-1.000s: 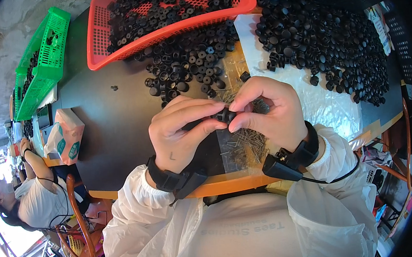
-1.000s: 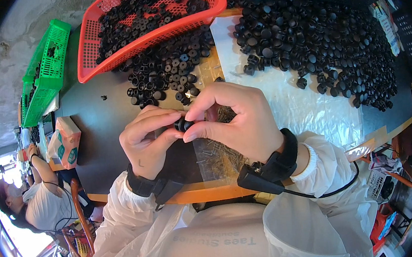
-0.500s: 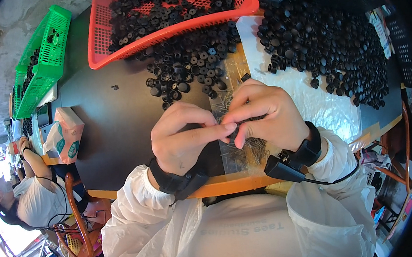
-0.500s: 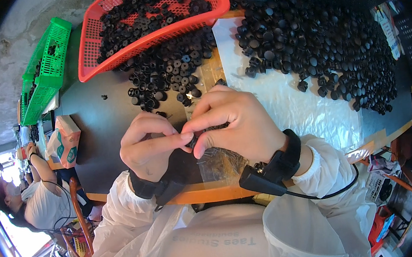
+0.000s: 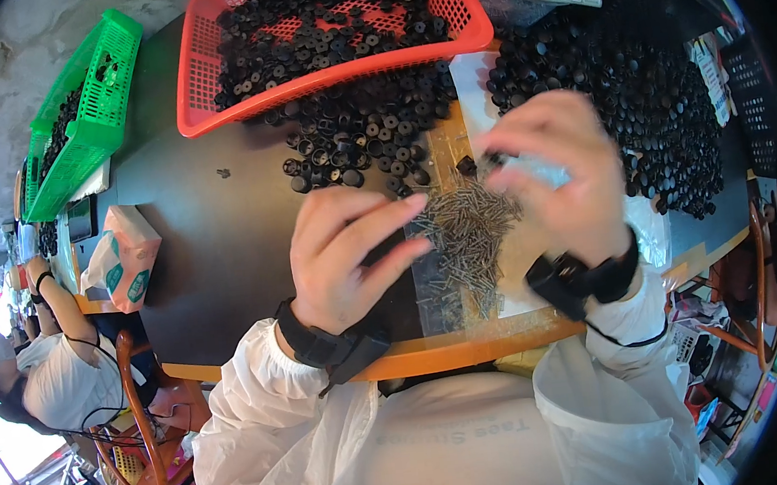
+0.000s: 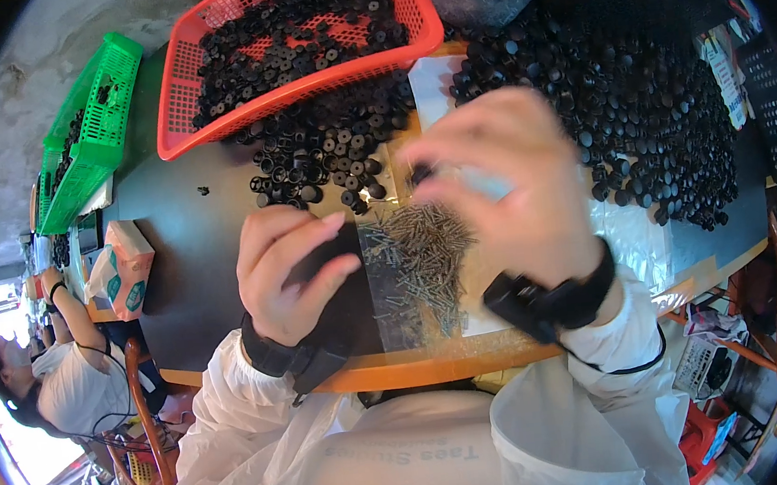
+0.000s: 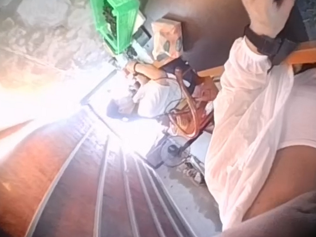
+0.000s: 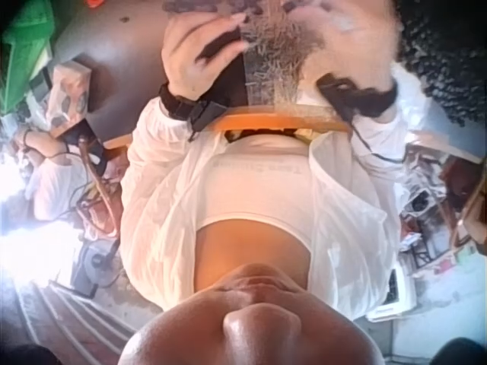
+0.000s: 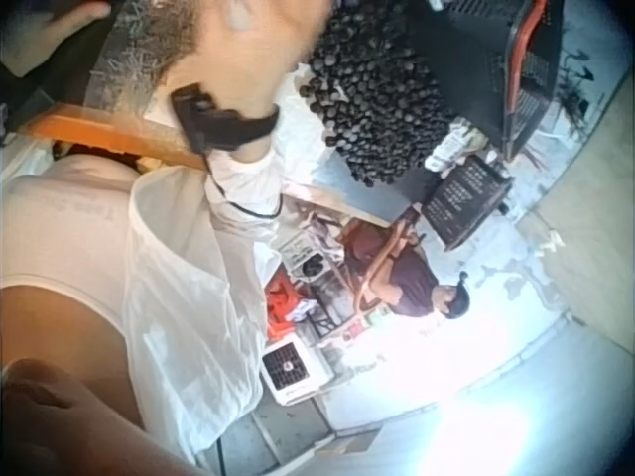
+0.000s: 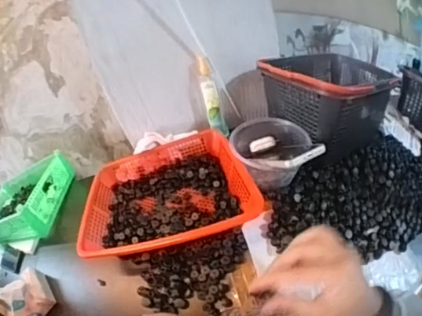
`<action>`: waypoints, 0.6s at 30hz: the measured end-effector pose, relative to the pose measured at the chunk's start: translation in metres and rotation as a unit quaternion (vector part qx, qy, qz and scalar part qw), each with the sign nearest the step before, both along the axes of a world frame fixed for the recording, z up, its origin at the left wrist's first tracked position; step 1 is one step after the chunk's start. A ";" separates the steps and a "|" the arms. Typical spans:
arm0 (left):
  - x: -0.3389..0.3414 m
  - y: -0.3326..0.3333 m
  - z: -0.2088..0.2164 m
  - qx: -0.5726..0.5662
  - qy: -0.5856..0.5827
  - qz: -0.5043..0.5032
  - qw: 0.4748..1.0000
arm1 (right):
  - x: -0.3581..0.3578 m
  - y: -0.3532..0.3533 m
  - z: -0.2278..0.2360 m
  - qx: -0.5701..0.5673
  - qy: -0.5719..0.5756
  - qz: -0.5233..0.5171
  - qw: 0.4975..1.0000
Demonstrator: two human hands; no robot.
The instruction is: Assembling small black plastic components by inserting metal pins at a manufacturing workstation.
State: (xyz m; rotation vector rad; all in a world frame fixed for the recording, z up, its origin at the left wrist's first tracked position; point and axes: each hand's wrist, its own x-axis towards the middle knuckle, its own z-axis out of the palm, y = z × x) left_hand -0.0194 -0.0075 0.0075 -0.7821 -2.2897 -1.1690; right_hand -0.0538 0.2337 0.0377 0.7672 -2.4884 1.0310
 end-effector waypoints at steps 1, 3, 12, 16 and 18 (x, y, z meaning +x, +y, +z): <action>-0.003 -0.003 0.000 -0.017 0.015 0.024 0.999 | -0.008 0.014 0.000 0.043 0.034 -0.069 0.996; -0.010 -0.007 -0.003 -0.057 0.017 0.052 0.997 | -0.017 0.044 0.008 0.093 0.064 -0.184 0.976; -0.012 -0.013 -0.013 -0.138 -0.015 0.025 0.990 | -0.011 0.031 -0.008 0.138 0.011 -0.060 0.989; -0.013 -0.014 -0.015 -0.165 -0.025 0.020 0.986 | -0.002 -0.001 -0.018 0.150 0.001 0.001 0.989; -0.013 -0.012 -0.013 -0.175 -0.028 0.009 0.984 | -0.002 -0.004 -0.024 0.154 -0.003 0.006 0.988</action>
